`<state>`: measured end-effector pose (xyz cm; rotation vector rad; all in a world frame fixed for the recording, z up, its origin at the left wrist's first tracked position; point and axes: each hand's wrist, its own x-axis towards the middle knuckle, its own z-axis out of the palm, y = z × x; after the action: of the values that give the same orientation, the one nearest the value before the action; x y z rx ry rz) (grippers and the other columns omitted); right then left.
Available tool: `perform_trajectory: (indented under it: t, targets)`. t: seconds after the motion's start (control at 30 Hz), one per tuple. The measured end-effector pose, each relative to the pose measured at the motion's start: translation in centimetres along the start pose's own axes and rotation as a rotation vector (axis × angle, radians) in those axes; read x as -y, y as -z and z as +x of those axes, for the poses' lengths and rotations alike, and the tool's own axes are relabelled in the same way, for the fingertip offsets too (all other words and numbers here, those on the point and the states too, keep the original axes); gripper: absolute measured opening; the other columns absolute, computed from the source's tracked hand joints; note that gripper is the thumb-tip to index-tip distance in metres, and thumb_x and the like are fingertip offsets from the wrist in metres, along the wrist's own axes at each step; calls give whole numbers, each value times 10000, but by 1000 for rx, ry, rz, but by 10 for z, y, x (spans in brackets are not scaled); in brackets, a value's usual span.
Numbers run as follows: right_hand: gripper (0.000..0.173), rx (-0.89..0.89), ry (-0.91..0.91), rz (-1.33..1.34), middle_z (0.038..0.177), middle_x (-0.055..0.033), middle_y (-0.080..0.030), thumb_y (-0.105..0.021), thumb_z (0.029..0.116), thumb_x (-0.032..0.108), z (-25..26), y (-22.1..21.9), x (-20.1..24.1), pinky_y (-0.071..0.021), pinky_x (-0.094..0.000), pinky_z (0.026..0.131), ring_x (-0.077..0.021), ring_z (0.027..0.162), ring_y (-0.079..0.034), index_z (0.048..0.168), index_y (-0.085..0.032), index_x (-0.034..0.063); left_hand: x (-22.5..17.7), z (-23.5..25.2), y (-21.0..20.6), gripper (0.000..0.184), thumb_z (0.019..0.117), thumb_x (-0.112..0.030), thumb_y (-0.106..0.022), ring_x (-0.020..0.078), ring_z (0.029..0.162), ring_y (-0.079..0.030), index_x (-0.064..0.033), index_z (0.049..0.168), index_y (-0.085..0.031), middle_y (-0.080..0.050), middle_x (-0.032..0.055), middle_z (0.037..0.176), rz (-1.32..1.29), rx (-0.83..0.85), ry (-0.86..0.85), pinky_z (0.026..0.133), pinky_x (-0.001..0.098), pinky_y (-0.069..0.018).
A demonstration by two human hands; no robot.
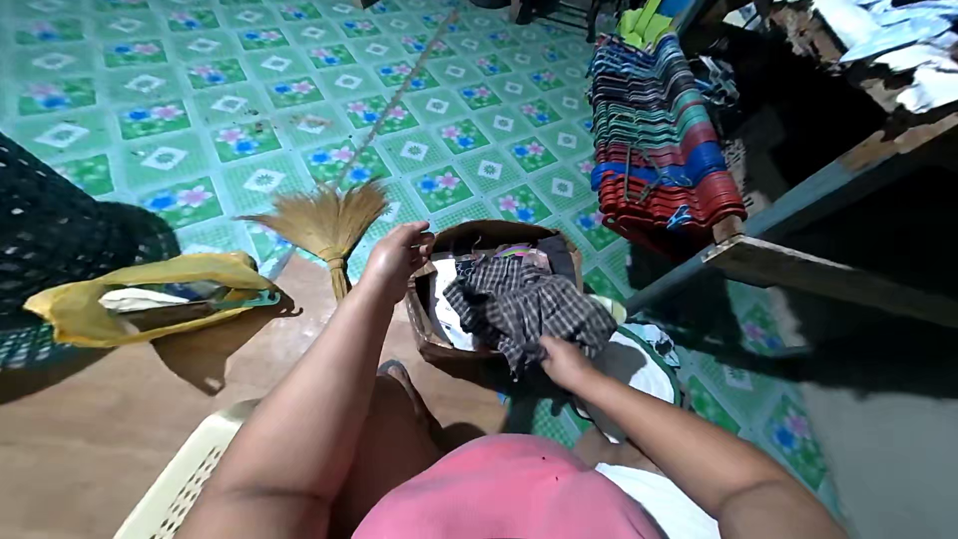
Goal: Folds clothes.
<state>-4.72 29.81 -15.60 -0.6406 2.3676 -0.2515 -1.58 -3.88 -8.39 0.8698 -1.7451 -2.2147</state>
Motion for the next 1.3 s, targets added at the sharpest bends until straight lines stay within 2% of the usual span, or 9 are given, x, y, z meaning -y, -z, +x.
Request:
perform_trajectory:
  t: [0.2, 0.33, 0.4, 0.57, 0.67, 0.87, 0.97, 1.13, 1.3]
  targets:
    - [364, 17, 78, 92, 1306, -219, -653, -613, 964, 75, -9, -21, -6, -485, -584, 1062, -364, 1248, -625, 1324, -612, 18, 41, -5, -26, 436, 1063, -378, -530, 263, 981, -690, -35, 1319, -612, -694, 157, 1174, 676, 438, 203, 869, 467, -560]
    - [394, -290, 173, 666, 1209, -151, -705, -685, 961, 137, -26, -29, 6, -553, -373, 1016, -178, 1113, -693, 1313, -600, -17, 71, -28, -56, 769, 1034, -674, -345, 341, 1034, -703, -3, 1213, -674, -721, 190, 1118, 945, 627, 441, 928, 585, -536]
    - [311, -302, 322, 629, 1132, -152, -715, -668, 964, 152, -39, -36, 10, -563, -374, 980, -182, 1060, -698, 1215, -646, -31, 80, -37, -66, 883, 984, -766, -322, 350, 1052, -705, 3, 1269, -648, -720, 208, 1126, 845, 591, 470, 936, 587, -545]
    - [234, -75, 528, 286, 1178, -216, -688, -592, 976, 63, -52, -43, 22, -512, -495, 1042, -328, 1155, -662, 1176, -664, -35, 91, -45, -78, 591, 935, -398, -744, 333, 1018, -703, -7, 1341, -565, -685, 208, 1150, 967, 704, 281, 900, 554, -580]
    - [355, 6, 551, 238, 1319, -226, -638, -613, 1011, 143, -49, -32, 23, -451, -515, 1116, -344, 1277, -599, 1327, -610, -19, 85, -51, -80, 382, 977, -284, -685, 330, 1043, -691, -24, 1255, -648, -693, 202, 1156, 1117, 694, 59, 949, 574, -535]
    - [683, -615, 589, 173, 1502, -226, -504, -784, 864, 180, -67, 91, 36, -359, -565, 1191, -394, 1429, -440, 1475, -521, 22, -12, -96, -90, 274, 1044, -138, -538, 191, 1055, -647, -35, 1283, -624, -675, 126, 1171, 670, 702, -162, 962, 439, -525]
    - [1026, -549, 756, 309, 1521, -203, -505, -877, 747, 115, -75, 165, 47, -416, -502, 1159, -314, 1412, -480, 1584, -298, -19, -76, -120, -99, 260, 1009, -101, -502, 101, 1002, -646, -50, 1222, -644, -687, 42, 1108, 536, 768, -373, 919, 351, -547]
    - [610, -193, 989, 614, 1200, -38, -681, -774, 835, 148, -110, 247, 73, -587, -286, 948, -74, 1073, -675, 1360, -499, 6, -175, -149, -107, 267, 987, -117, -461, 36, 923, -672, -139, 1207, -611, -701, -62, 1018, 353, 796, -547, 832, 266, -585]
    - [576, -215, 720, 518, 1140, -23, -699, -744, 823, 33, -128, 273, 78, -601, -272, 900, -63, 998, -690, 1360, -537, 48, -247, -159, -91, 285, 1036, -146, -410, 108, 1012, -679, -147, 1287, -544, -686, -13, 1100, 268, 625, -701, 879, 323, -592]
